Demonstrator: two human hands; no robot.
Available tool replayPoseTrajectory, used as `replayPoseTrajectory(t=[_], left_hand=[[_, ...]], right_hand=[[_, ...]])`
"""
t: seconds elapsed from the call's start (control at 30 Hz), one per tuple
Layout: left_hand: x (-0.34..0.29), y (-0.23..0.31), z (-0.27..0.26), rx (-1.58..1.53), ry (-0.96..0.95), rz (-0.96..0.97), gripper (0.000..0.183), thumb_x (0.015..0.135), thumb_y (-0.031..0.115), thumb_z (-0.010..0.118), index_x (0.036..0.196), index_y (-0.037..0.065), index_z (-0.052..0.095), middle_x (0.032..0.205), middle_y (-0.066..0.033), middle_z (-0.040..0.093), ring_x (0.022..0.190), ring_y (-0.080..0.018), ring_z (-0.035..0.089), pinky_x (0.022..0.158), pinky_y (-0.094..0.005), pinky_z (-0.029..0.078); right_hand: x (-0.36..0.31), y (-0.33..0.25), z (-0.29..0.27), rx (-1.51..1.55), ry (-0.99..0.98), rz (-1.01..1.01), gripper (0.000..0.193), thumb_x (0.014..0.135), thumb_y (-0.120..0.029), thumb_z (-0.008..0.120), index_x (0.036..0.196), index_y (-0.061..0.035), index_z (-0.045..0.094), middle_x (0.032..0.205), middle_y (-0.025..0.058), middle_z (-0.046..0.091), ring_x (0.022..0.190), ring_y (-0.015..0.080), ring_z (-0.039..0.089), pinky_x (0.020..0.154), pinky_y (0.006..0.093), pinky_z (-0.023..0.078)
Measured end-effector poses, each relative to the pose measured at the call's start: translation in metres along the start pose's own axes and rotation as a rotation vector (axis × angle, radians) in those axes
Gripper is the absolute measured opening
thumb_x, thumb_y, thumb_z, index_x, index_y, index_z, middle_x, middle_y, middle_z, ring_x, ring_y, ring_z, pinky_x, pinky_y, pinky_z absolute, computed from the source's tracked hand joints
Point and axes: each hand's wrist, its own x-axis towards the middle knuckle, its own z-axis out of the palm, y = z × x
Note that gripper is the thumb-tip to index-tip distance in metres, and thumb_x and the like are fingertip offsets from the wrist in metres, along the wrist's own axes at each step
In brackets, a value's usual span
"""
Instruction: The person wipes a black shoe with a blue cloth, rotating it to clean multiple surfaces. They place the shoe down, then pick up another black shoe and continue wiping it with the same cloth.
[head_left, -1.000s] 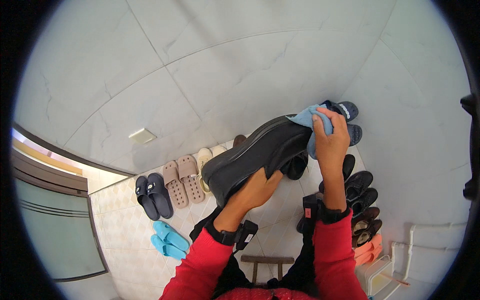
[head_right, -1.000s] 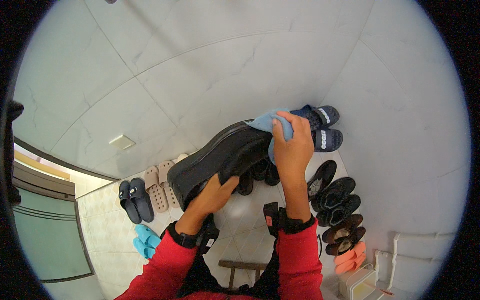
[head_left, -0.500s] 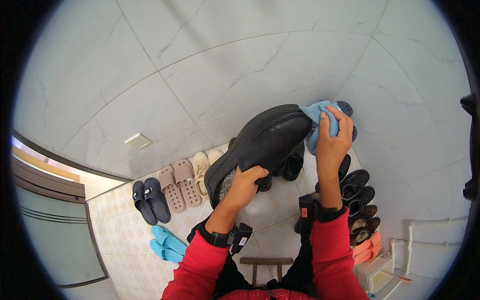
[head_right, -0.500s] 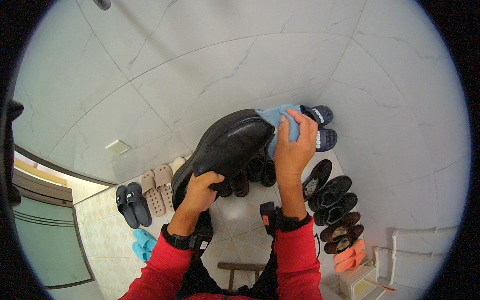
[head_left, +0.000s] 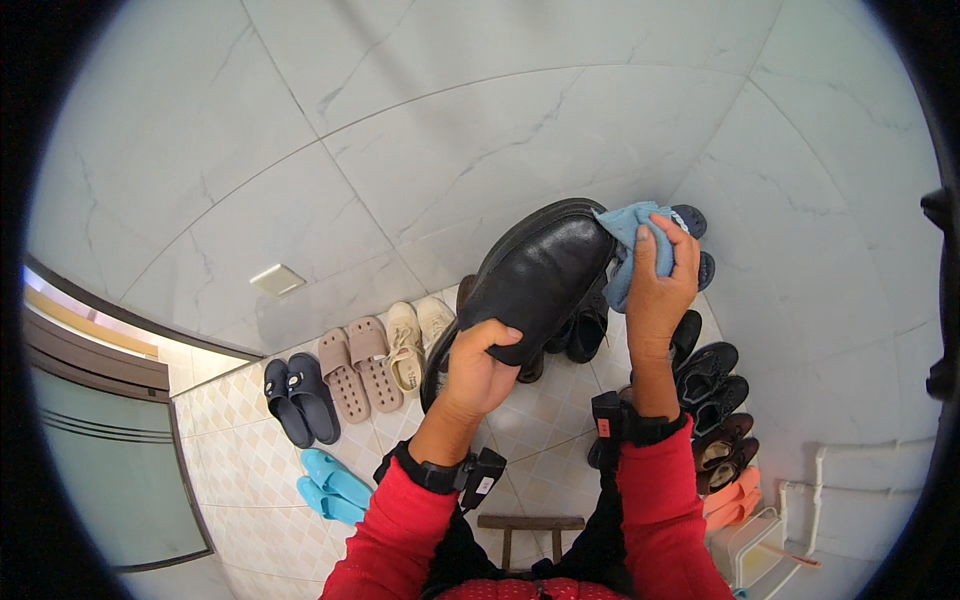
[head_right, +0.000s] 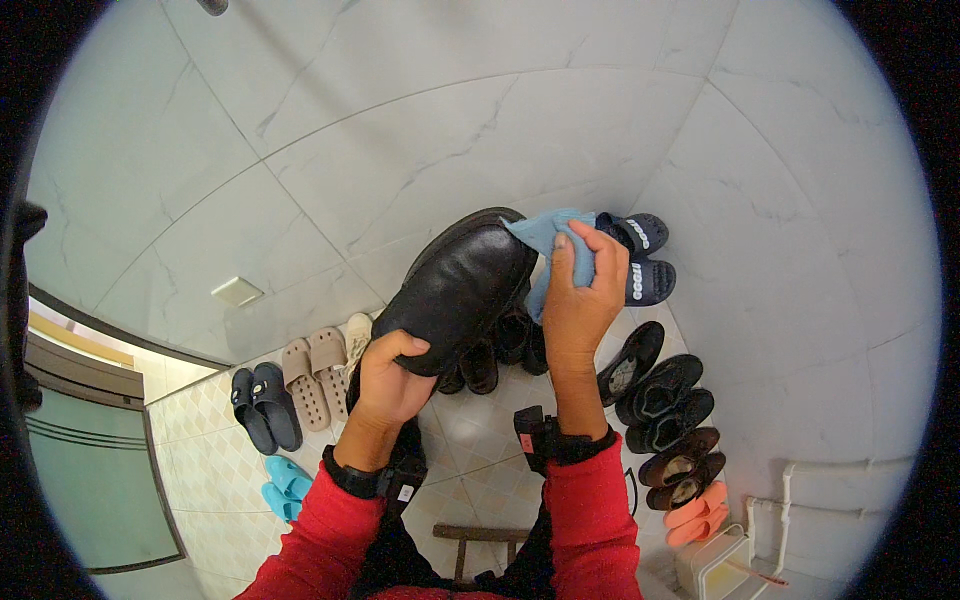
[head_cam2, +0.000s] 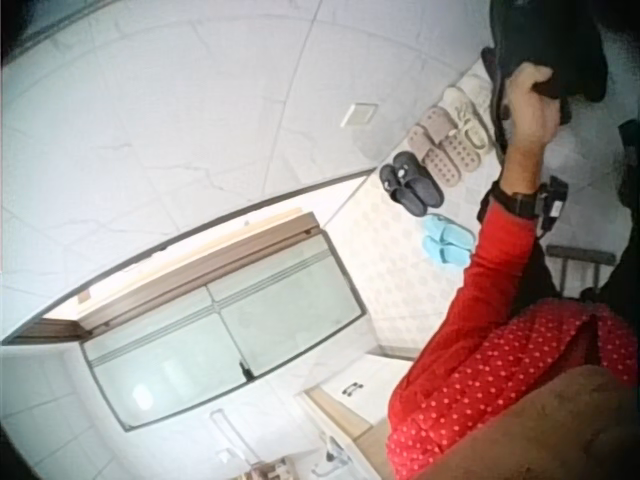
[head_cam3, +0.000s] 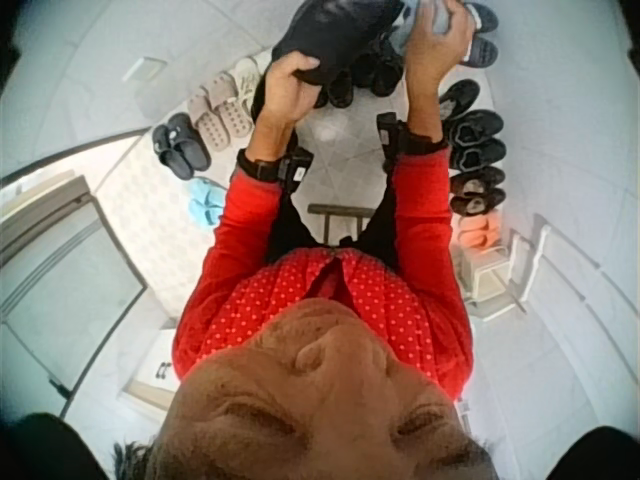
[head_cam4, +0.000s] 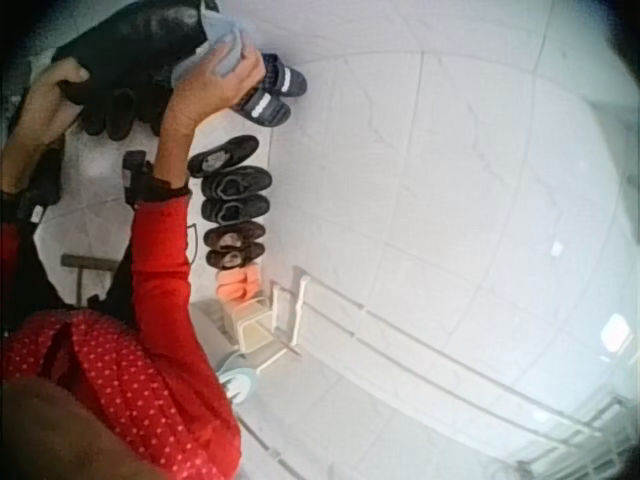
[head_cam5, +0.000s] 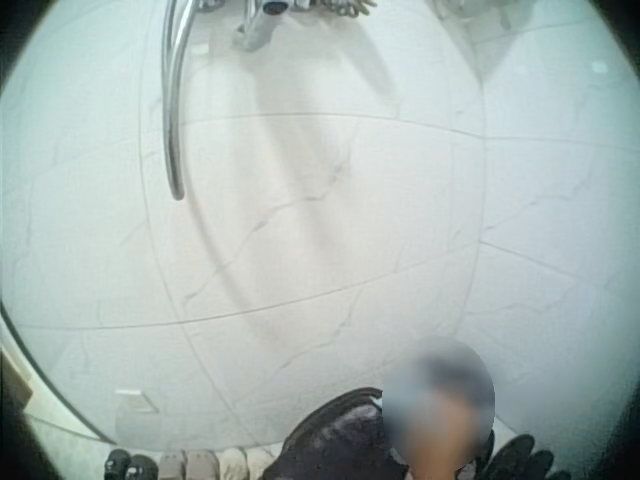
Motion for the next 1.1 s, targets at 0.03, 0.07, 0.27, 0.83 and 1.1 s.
replayPoseTrajectory(t=[0.03, 0.07, 0.27, 0.83, 1.1], left_hand=[[0.000, 0.001, 0.002, -0.007, -0.014, -0.002, 0.057, 0.075, 0.003, 0.051, 0.132, -0.003, 0.051, 0.130, -0.0156, 0.059, 0.119, -0.0296, 0.056, 0.105, -0.0407, 0.041], [0.000, 0.001, 0.003, -0.015, -0.025, -0.004, 0.057, 0.075, 0.003, 0.051, 0.132, -0.003, 0.052, 0.130, -0.0159, 0.059, 0.119, -0.0298, 0.056, 0.105, -0.0408, 0.041], [0.000, 0.002, 0.009, -0.085, -0.030, 0.040, 0.055, 0.077, 0.007, 0.049, 0.131, -0.004, 0.051, 0.129, -0.0163, 0.060, 0.119, -0.0301, 0.057, 0.106, -0.0413, 0.041], [-0.003, -0.006, 0.009, -0.066, -0.012, -0.013, 0.057, 0.078, 0.008, 0.050, 0.135, -0.001, 0.050, 0.132, -0.0129, 0.058, 0.119, -0.0289, 0.055, 0.105, -0.0405, 0.040], [-0.001, -0.026, -0.017, -0.001, -0.001, -0.118, 0.023, 0.083, 0.008, 0.058, 0.104, 0.001, 0.064, 0.107, -0.0036, 0.065, 0.104, -0.0167, 0.057, 0.096, -0.0303, 0.039]], right_hand=[[-0.001, -0.001, -0.001, 0.063, 0.022, 0.106, 0.017, 0.086, -0.007, 0.068, 0.103, -0.0041, 0.066, 0.103, 0.0112, 0.061, 0.097, 0.0268, 0.060, 0.090, 0.0347, 0.047], [-0.005, -0.003, 0.000, 0.132, 0.025, 0.093, 0.017, 0.088, -0.008, 0.067, 0.104, -0.0036, 0.065, 0.103, 0.0116, 0.061, 0.099, 0.0259, 0.059, 0.091, 0.0341, 0.046], [-0.027, -0.016, 0.015, 0.108, -0.110, -0.086, 0.019, 0.085, -0.008, 0.070, 0.103, -0.0053, 0.065, 0.103, 0.0132, 0.057, 0.099, 0.0277, 0.058, 0.090, 0.0361, 0.046], [-0.028, -0.015, 0.015, -0.022, -0.099, -0.238, 0.023, 0.077, -0.003, 0.073, 0.099, -0.0075, 0.067, 0.100, 0.0129, 0.058, 0.092, 0.0284, 0.061, 0.080, 0.0360, 0.050], [-0.023, -0.019, 0.013, -0.051, -0.168, -0.266, 0.026, 0.078, -0.005, 0.074, 0.102, -0.0088, 0.067, 0.101, 0.0102, 0.059, 0.095, 0.0280, 0.061, 0.081, 0.0359, 0.050]])
